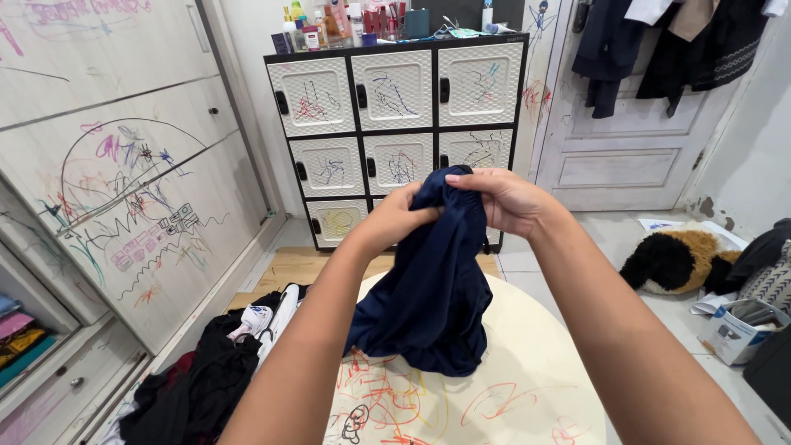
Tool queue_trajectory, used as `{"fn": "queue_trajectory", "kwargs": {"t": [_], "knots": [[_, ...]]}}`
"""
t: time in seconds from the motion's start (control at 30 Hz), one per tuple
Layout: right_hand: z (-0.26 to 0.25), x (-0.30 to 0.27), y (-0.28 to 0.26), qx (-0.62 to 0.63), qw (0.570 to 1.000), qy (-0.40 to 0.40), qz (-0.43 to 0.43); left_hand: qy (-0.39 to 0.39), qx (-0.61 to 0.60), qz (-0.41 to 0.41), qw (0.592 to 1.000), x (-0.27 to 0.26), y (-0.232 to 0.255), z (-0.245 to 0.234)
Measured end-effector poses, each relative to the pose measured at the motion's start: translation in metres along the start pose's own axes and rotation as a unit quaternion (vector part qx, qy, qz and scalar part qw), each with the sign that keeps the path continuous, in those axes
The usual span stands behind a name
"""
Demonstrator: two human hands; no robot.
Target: The recorder picks up a navy blue pair of shorts from a pile of laundry and folds them neatly on a table.
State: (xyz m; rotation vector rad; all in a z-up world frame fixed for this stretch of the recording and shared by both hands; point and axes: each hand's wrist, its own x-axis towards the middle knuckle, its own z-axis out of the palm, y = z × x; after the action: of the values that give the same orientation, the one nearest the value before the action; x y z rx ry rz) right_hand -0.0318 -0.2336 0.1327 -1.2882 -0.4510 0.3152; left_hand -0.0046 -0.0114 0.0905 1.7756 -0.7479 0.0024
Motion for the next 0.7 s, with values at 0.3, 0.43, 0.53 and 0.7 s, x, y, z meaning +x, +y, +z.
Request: {"fn": "queue_trajectory", "kwargs": {"t": [0.3,0.43,0.53,0.7], "knots": [[0.029,-0.034,0.008,-0.233,0.970,0.034,0.063,0.187,-0.036,0.025,0.981,0.028,0.016,-0.010],[0.004,-0.034,0.005,-0.128,0.988,0.058,0.055,0.140,-0.196,-0.005,0.970,0.023,0.034,-0.022],[-0.009,-0.029,-0.011,-0.069,0.993,0.100,0.006,0.112,-0.123,-0.126,0.978,0.004,0.071,-0.019],[-0.005,-0.007,-0.028,-0.192,0.963,0.156,-0.108,-0.104,-0.031,-0.132,0.985,-0.019,0.105,-0.006]]}}
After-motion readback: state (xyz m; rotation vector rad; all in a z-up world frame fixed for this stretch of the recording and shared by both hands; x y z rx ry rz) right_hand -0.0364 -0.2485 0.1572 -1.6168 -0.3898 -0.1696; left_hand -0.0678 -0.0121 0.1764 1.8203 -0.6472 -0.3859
